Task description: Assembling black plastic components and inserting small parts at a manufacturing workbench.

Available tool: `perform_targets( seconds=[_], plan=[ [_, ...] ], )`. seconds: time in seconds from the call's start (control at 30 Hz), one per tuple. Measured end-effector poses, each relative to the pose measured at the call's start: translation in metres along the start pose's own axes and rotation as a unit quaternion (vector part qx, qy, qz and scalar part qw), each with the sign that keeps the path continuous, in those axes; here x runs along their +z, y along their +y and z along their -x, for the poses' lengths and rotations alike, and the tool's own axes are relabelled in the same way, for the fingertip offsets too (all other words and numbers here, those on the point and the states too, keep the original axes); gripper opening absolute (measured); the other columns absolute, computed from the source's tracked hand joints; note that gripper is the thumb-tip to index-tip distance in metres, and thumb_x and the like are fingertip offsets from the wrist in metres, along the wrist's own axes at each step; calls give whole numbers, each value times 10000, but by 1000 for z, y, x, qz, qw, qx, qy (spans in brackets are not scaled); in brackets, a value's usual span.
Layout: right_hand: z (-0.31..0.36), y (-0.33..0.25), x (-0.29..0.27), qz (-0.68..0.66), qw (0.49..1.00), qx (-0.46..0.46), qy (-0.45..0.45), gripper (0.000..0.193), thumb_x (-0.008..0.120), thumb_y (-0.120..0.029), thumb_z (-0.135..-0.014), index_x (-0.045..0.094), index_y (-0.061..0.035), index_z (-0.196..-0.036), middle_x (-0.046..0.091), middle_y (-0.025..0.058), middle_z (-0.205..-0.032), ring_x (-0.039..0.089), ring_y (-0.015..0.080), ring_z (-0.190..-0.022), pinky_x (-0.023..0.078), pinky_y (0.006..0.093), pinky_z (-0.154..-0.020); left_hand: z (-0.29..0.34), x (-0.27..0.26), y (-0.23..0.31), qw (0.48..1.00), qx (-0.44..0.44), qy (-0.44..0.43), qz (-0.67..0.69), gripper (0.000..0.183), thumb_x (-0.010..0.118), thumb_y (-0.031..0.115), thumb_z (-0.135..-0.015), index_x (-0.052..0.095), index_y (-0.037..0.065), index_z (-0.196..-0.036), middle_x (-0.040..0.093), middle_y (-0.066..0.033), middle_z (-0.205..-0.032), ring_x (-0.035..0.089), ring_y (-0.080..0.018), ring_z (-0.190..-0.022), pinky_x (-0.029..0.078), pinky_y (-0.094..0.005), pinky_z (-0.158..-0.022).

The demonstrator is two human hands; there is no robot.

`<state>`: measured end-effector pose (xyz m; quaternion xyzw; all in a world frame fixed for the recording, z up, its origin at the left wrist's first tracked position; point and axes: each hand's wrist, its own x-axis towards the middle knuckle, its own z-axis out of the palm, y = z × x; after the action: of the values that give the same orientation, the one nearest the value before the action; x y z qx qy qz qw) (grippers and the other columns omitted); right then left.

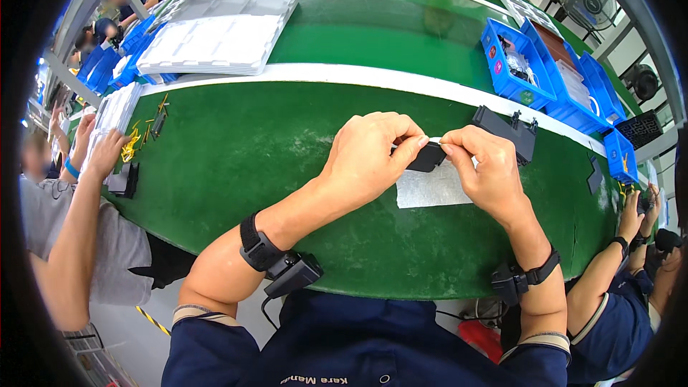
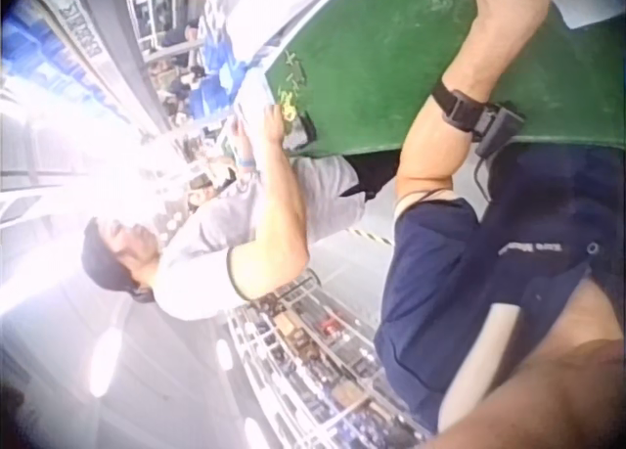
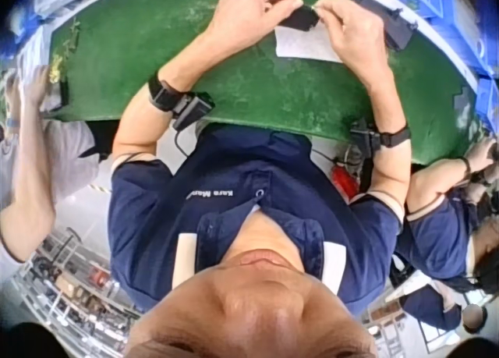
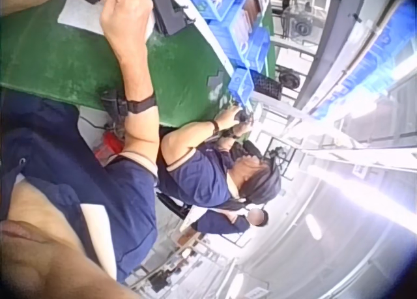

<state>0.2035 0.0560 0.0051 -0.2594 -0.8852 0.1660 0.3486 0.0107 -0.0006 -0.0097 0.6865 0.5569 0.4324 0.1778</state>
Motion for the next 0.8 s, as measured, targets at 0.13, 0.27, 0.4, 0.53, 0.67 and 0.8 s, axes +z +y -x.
perform_targets(
  seconds=[0.13, 0.27, 0.4, 0.53, 0.67, 0.8],
  plan=[
    [2, -3, 3, 31, 999, -24, 18, 46, 670, 14, -819, 651, 16, -861, 634, 143, -750, 633, 300, -643, 502, 352, -580, -2, 3, -3, 999, 27, 3, -22, 173, 667, 196, -896, 695, 25, -894, 662, -93, -765, 623, -215, -668, 495, -328, -603],
    [3, 2, 10, 27, 998, -27, 45, 62, 674, 13, -824, 662, 24, -884, 654, 144, -775, 646, 282, -662, 510, 338, -593, -1, 7, -4, 998, 46, 20, -31, 186, 677, 191, -891, 684, 12, -941, 682, -93, -797, 631, -205, -676, 513, -327, -618],
    [6, 3, 9, -147, 981, 125, -6, 146, 696, -11, -832, 689, 36, -971, 701, 125, -823, 656, 185, -674, 509, 289, -611, 0, 2, 5, 997, -34, -23, 62, 183, 695, 158, -881, 672, -1, -970, 691, -72, -791, 609, -114, -643, 495, -275, -589],
    [9, 15, 14, -283, 940, 188, -23, 167, 712, -46, -835, 702, 36, -980, 716, 119, -840, 645, 138, -674, 501, 267, -614, -1, -3, 9, 992, -75, -58, 80, 160, 702, 142, -873, 675, 3, -948, 680, -50, -751, 574, -64, -624, 469, -242, -570],
    [9, 6, 15, -174, 967, 184, -13, 163, 728, -84, -825, 708, 24, -945, 701, 130, -788, 643, 169, -650, 497, 297, -581, 1, -2, 10, 993, -94, -33, 63, 164, 714, 158, -858, 671, 5, -894, 678, -41, -724, 566, -60, -603, 455, -242, -547],
    [12, 0, 19, 71, 997, 7, 21, 136, 717, -80, -812, 708, -6, -925, 659, 129, -707, 626, 253, -618, 493, 369, -552, 0, -2, 15, 987, -138, -28, 82, 161, 718, 159, -849, 667, 7, -866, 690, -48, -729, 587, -64, -601, 459, -244, -543]
  ],
)
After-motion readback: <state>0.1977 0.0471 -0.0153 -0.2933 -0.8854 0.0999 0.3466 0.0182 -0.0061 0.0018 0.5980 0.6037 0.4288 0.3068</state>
